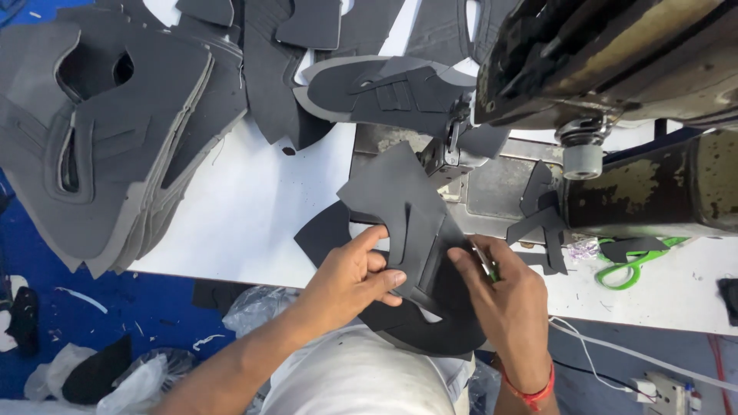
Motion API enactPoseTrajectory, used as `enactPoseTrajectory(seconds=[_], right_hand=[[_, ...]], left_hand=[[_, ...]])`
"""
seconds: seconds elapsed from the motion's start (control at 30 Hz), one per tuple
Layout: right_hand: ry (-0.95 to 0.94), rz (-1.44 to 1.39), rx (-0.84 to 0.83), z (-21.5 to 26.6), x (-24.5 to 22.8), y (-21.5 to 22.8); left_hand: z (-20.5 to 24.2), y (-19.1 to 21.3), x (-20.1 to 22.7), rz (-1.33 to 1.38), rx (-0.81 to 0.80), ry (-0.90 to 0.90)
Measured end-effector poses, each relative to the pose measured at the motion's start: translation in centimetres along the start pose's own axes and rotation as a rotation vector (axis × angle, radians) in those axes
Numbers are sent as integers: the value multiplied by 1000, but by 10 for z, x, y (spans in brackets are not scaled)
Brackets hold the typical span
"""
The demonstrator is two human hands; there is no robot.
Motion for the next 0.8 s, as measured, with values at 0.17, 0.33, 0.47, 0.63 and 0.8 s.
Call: enactPoseTrajectory(seconds=[0.17,0.33,0.47,0.63,0.8], right_hand=[[255,170,113,-3,-32,4],[217,248,144,-13,-41,9],[158,239,147,-21,-45,13],[77,245,118,-35,-48,14],[36,262,96,-41,-59,18]], left_hand=[[-1,-10,6,75,-33,-59],[-6,-12,5,202,-45,-83],[-11,-12,6,330,-58,-75],[-20,-8,6,374,-45,-42],[-22,-5,23,322,-61,-29]])
Point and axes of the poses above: each hand's wrist, its own z-axis away from the middle knuckle, its own y-axis out of the back of the hand, x = y × z, the point moved 5 cm from there along -z, towards the middle knuckle, and after that the axes turned 8 degrees about -z, right-handed, at the moved point
